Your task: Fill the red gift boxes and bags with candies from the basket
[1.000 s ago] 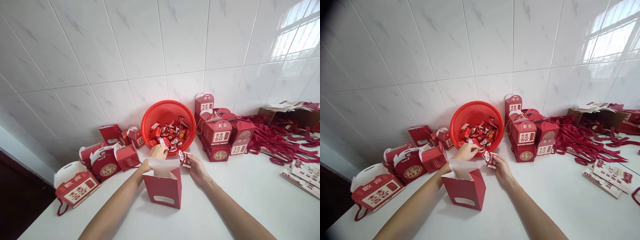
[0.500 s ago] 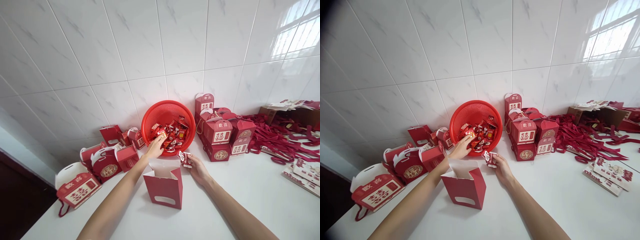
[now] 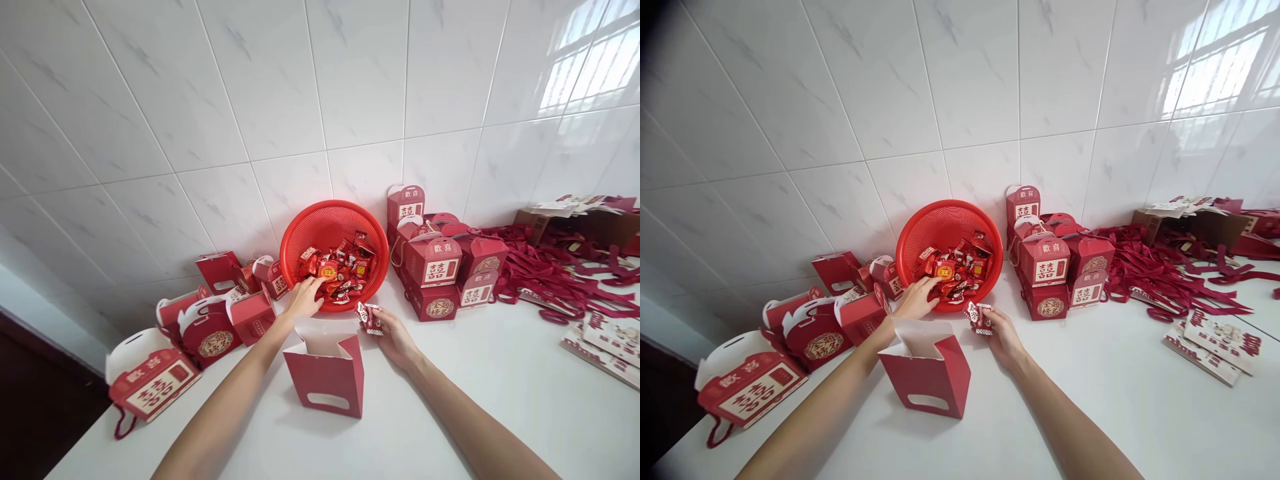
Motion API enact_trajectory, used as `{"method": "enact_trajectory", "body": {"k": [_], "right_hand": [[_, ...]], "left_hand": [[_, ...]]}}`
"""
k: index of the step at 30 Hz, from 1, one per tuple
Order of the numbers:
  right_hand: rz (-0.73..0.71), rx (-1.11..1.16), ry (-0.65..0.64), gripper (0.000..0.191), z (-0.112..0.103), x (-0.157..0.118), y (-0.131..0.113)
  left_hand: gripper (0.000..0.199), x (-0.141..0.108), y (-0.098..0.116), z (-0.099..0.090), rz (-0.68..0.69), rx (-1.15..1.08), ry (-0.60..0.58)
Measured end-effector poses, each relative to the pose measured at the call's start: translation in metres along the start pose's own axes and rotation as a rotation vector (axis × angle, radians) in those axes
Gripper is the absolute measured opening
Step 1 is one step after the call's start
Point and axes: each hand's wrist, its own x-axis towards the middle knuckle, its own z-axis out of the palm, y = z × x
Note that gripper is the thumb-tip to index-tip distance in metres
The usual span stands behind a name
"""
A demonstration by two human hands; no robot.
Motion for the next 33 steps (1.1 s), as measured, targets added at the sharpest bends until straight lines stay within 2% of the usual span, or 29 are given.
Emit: {"method": "enact_trajectory", "body": {"k": [2,7,12,18,26,29,33], "right_hand": [[0.000,0.003,0.001,0.022,0.000,0.000,0.000],[0.002,0.002,0.005,0.021,0.000,0.001,0.002],[0.001,-0.014,-0.002,0.021,0.000,0.000,0.002],[0.009,-0.023,0.003,0.021,0.000,0.000,0.002],[0.003,-0.028,-0.003,0.025,-0.002,0.000,0.003],[0.002,-0.026,-0.005,0.028,-0.001,0.000,0.003],[0.002,-0.020,-0.002,0.031,0.000,0.000,0.003]], "left_hand": [[0.048,-0.006,-0.004,0.001,0.011,0.004,0.036],[0.020,-0.014,-0.009,0.010,0.100,-0.028,0.044],[0.026,-0.009,0.002,0.015,0.115,0.005,0.035],[0.023,0.000,0.016,0.017,0.128,0.090,0.031],[0.026,0.003,0.019,0.015,0.080,0.072,0.052],[0.026,0.000,0.020,0.011,0.030,-0.022,0.094],[0.024,-0.008,0.025,0.007,-0.023,-0.294,0.141]]}}
